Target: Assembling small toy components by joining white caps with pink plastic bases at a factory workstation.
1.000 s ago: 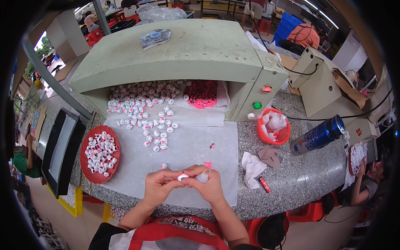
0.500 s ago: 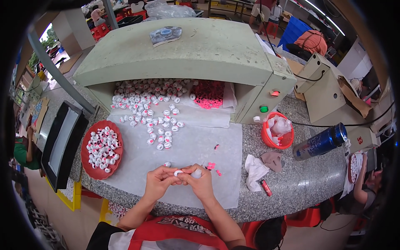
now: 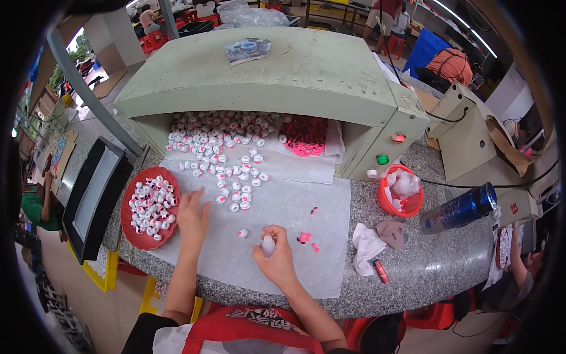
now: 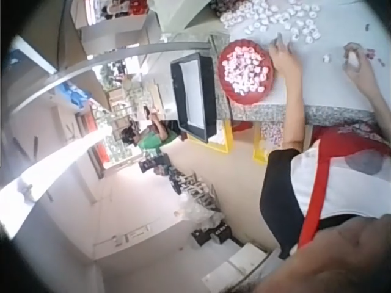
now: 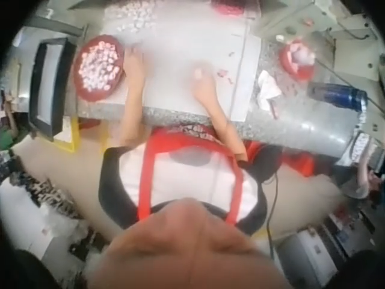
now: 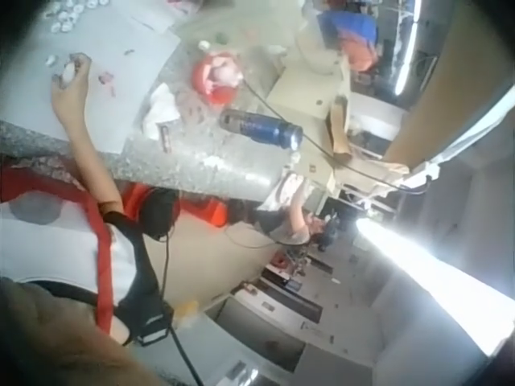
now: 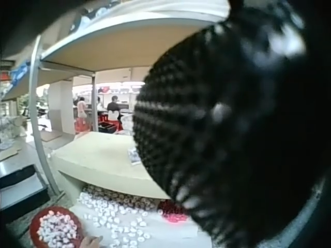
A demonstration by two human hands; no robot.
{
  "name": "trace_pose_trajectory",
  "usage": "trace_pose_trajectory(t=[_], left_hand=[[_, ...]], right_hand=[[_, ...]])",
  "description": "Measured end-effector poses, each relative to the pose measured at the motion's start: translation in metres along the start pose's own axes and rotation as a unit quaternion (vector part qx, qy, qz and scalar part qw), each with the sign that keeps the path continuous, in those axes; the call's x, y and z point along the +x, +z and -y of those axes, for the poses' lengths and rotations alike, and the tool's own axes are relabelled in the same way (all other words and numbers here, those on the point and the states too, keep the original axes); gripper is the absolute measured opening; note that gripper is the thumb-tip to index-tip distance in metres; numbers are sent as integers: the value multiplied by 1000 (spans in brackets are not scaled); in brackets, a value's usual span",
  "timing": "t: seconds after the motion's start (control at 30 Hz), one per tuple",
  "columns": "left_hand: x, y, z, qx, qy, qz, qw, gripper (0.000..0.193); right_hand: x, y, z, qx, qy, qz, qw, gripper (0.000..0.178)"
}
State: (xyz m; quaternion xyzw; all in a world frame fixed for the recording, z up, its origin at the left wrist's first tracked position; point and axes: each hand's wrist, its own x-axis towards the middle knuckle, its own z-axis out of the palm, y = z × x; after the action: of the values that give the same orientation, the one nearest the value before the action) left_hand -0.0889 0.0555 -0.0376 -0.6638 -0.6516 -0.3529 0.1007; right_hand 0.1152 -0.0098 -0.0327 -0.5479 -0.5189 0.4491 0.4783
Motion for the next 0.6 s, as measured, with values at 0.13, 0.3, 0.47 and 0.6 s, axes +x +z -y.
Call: trace_pose_trajectory(t=[0.13,0.3,0.47,0.6], left_hand=[[-10,38,-3,-66,-35,86,994,28],[-1,-8,-52,-605,-368,215,672,23],[-9,-18,-92,-651,-277,203,676,26],[-14,-29,-110,-572,-196,195,772,32]], right_hand=[[-4,-15,1,-20,-37,21,999,42],[-6,-36,12,117,-13,-22,993,39],[-11,-50,42,55,-91,-103,989,28],[-26,-54,59,2,-192,-164,968,22]])
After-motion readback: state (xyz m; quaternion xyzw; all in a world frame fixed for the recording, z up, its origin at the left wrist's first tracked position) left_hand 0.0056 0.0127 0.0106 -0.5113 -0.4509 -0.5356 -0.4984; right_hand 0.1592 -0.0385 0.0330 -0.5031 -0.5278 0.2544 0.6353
